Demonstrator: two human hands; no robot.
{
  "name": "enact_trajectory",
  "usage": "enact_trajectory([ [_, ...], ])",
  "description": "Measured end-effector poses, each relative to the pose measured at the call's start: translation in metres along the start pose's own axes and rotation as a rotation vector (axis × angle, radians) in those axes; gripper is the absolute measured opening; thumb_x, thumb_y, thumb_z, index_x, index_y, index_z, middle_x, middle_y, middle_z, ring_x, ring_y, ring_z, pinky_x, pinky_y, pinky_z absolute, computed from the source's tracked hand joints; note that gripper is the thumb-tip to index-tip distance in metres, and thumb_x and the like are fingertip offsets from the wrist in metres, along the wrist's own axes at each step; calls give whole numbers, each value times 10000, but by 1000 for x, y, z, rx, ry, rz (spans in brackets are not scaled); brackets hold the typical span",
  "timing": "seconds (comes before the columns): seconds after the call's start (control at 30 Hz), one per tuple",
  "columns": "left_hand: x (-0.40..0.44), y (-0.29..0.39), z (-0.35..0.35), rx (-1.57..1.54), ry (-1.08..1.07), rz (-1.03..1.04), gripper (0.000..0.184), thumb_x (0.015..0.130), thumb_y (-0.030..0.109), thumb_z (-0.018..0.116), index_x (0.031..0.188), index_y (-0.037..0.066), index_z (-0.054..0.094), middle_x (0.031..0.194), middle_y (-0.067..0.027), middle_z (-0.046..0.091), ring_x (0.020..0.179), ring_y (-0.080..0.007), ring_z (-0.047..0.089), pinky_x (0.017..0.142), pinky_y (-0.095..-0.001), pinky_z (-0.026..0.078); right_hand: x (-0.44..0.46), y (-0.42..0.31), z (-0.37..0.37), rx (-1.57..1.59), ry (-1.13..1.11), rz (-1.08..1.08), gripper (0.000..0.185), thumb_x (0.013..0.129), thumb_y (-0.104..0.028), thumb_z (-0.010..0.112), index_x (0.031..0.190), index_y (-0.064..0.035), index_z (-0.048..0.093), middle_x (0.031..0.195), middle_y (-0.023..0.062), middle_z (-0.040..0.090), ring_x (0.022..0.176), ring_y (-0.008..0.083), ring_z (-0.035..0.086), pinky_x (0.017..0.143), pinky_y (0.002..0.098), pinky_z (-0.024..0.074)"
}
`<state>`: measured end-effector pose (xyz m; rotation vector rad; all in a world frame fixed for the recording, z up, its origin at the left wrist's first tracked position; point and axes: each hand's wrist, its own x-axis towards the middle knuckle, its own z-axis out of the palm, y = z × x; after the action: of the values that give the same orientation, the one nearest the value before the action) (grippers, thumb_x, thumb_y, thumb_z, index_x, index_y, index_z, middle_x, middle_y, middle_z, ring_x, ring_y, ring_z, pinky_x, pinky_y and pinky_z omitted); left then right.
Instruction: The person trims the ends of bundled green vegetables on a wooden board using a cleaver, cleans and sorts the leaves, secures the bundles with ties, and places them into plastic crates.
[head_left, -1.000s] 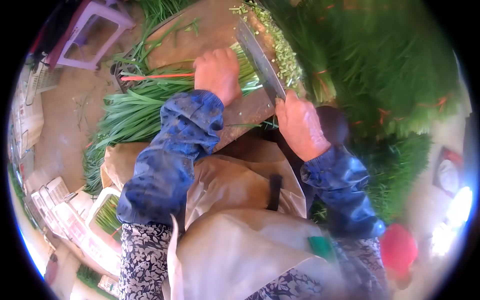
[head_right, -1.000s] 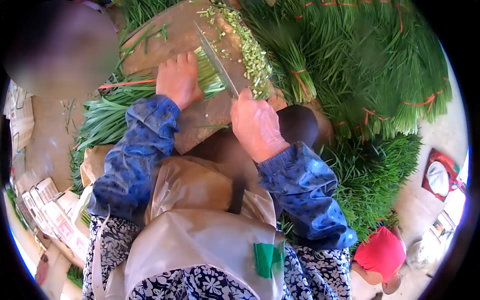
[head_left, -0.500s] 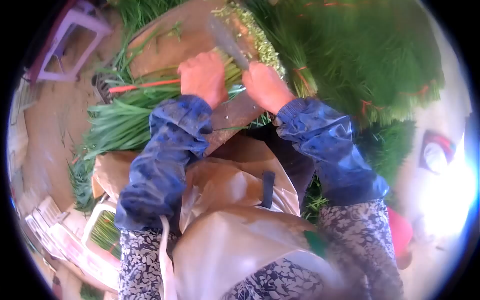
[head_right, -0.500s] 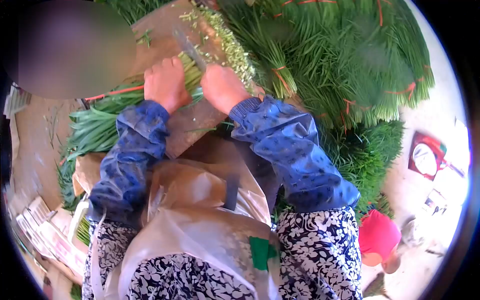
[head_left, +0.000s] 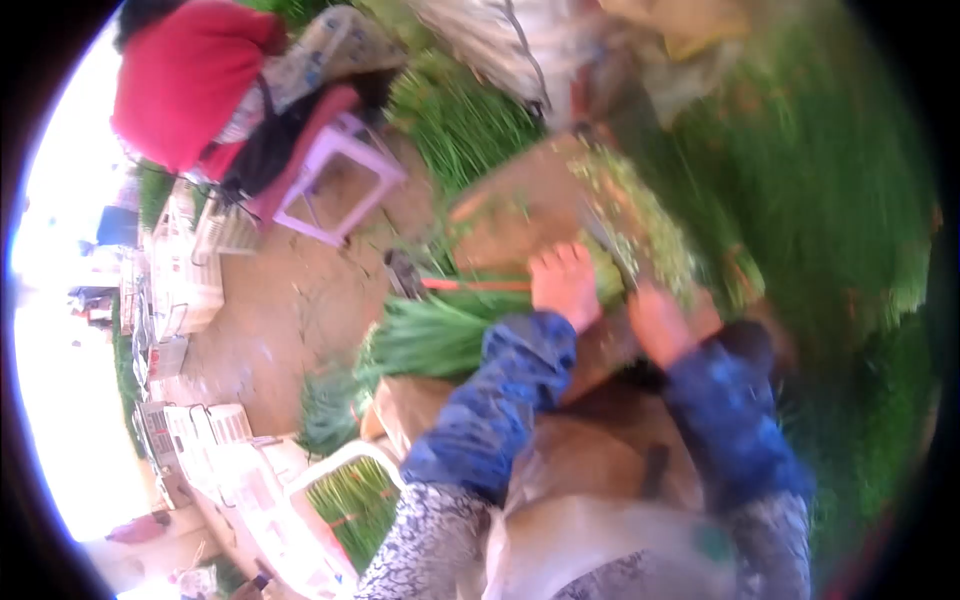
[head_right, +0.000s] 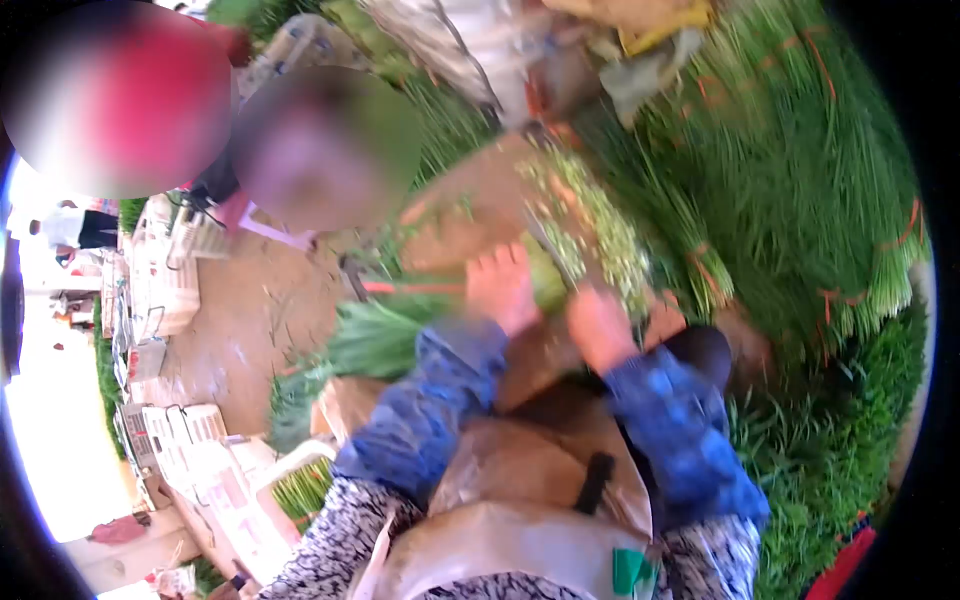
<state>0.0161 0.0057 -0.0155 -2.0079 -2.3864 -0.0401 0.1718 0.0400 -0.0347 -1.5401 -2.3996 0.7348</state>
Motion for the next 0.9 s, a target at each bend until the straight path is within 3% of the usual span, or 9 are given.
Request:
enact_trajectory([
  [0.03, 3, -5, -1, 41, 20, 6, 570, 592, 281, 771, 1043, 22, 536, 932, -132, 558, 864, -318, 585, 738, -460, 436, 11, 26, 33, -182, -51, -174, 159, 860, -136, 517, 799, -27, 616, 749, 242, 642, 696, 412, 647, 618, 516, 523],
  [0.13, -6, -5, -18, -5, 41, 49, 798, 449, 396, 894, 1055, 45, 511, 953, -93, 564, 863, -278, 594, 745, -434, 449, 15, 7, 0, 77, 66, -162, 181, 890, -179, 500, 851, -28, 590, 761, 239, 641, 703, 426, 638, 598, 548, 497],
  [0.2, -6, -1, -20, -18, -15, 80, 783, 456, 397, 895, 1046, 55, 509, 957, -91, 565, 860, -285, 597, 747, -437, 456, 18, 15, -12, 82, 45, -126, 208, 902, -215, 502, 887, -25, 584, 783, 250, 646, 751, 434, 645, 660, 549, 508],
  [0.27, -9, -2, -19, -18, -3, 51, 845, 469, 413, 901, 1111, 48, 490, 1027, -135, 597, 937, -360, 606, 820, -477, 481, 23, 35, -11, -47, -15, -126, 222, 902, -222, 501, 895, -15, 583, 798, 258, 647, 780, 441, 642, 700, 540, 510],
  [0.43, -9, -1, -13, 6, 27, 59, 802, 475, 405, 890, 1085, 56, 504, 994, -116, 586, 884, -333, 610, 755, -470, 477, 16, 47, -64, -136, -97, -83, 273, 903, -225, 485, 877, 25, 590, 843, 282, 648, 846, 474, 623, 792, 524, 501],
  [0.5, -9, -5, -8, 15, 95, 93, 790, 451, 402, 889, 1054, 53, 518, 953, -95, 579, 825, -307, 609, 716, -459, 463, -19, 18, -83, 91, -17, -47, 172, 869, -146, 526, 881, -5, 626, 832, 205, 611, 779, 386, 641, 676, 442, 524],
  [0.53, -10, -4, -6, 8, 80, 95, 790, 451, 402, 889, 1054, 53, 518, 953, -95, 579, 825, -307, 609, 716, -459, 463, -21, 19, -76, -35, -89, -217, 235, 913, -202, 507, 893, 14, 595, 861, 262, 622, 834, 421, 629, 704, 471, 504],
  [0.6, -9, -5, -6, 9, 124, 99, 763, 452, 388, 882, 1038, 55, 524, 936, -91, 581, 805, -315, 610, 723, -456, 462, -40, -5, -74, 101, -110, -6, 263, 924, -224, 503, 866, 25, 563, 837, 293, 621, 815, 449, 615, 703, 507, 488],
  [0.9, -4, -5, -25, -68, -11, 66, 729, 517, 360, 860, 1086, 63, 514, 1027, -156, 612, 942, -375, 615, 784, -497, 499, 22, 14, -13, 58, 44, 32, 223, 899, -192, 511, 900, 23, 571, 889, 307, 647, 861, 460, 638, 754, 533, 506],
])
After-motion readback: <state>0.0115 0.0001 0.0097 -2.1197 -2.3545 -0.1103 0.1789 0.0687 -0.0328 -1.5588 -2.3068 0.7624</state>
